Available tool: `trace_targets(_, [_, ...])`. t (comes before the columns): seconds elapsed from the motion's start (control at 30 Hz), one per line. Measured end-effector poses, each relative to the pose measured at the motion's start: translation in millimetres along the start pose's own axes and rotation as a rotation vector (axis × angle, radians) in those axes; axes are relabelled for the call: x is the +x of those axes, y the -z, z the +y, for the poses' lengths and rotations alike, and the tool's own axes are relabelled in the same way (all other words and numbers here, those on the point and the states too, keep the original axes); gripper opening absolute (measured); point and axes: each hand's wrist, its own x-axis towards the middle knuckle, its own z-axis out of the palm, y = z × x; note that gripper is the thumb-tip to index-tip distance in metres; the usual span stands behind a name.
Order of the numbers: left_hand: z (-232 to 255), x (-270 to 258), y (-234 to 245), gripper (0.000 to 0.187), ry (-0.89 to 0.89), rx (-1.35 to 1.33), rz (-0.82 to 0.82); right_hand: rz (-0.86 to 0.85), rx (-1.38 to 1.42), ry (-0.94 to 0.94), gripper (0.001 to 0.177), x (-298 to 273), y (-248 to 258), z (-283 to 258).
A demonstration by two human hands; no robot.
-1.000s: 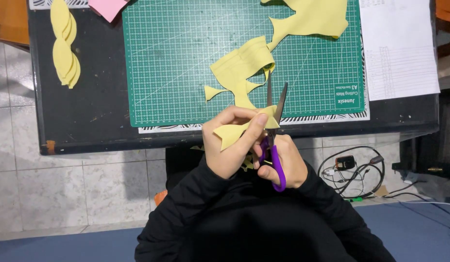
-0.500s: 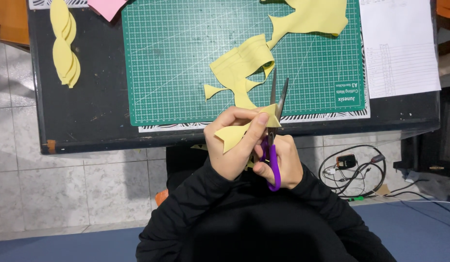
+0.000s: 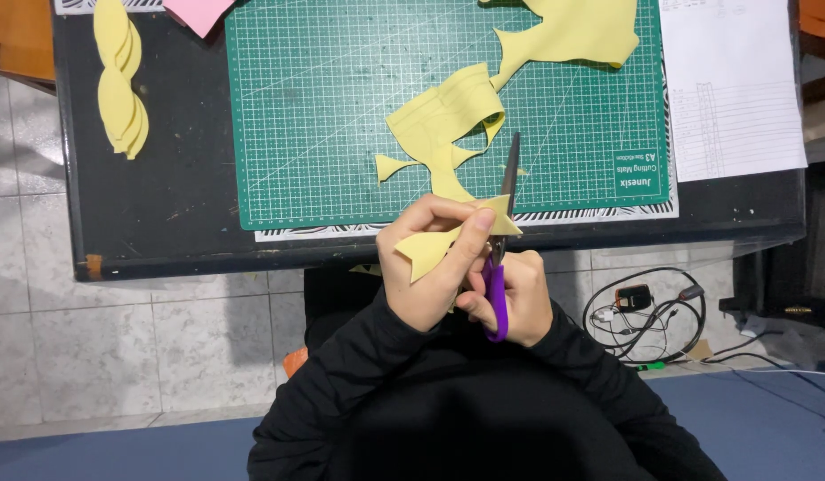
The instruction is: Cutting out specific shapes from a piece of yellow leather-like material using scissors on a cutting mat.
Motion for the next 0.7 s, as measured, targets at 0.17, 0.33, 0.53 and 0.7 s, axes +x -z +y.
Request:
trace_targets(0.17, [12.5, 6.6, 14.2, 0.006, 0.043, 0.154, -0.084, 0.007, -0.005, 0.017, 0.051, -7.1, 15.5, 13.1])
trace_targets(0.33, [1.9, 16.3, 75.0, 0.012, 0.141, 0.364, -0.039, 0.058, -0.032, -0.079, 0.044, -19.3, 48.6, 35.1])
trace_targets(0.53, [37.9, 29.5, 155.0, 0.023, 0.098, 0.664, 0.031, 0.065, -0.179, -0.23, 0.033, -12.1, 80.5, 20.7])
trace_targets(0.7, [82.8, 81.4, 280.5, 0.023, -0.311, 1.086, 0.013, 0.037, -0.553, -0.414, 0.021, 2.4, 88.3, -8.8])
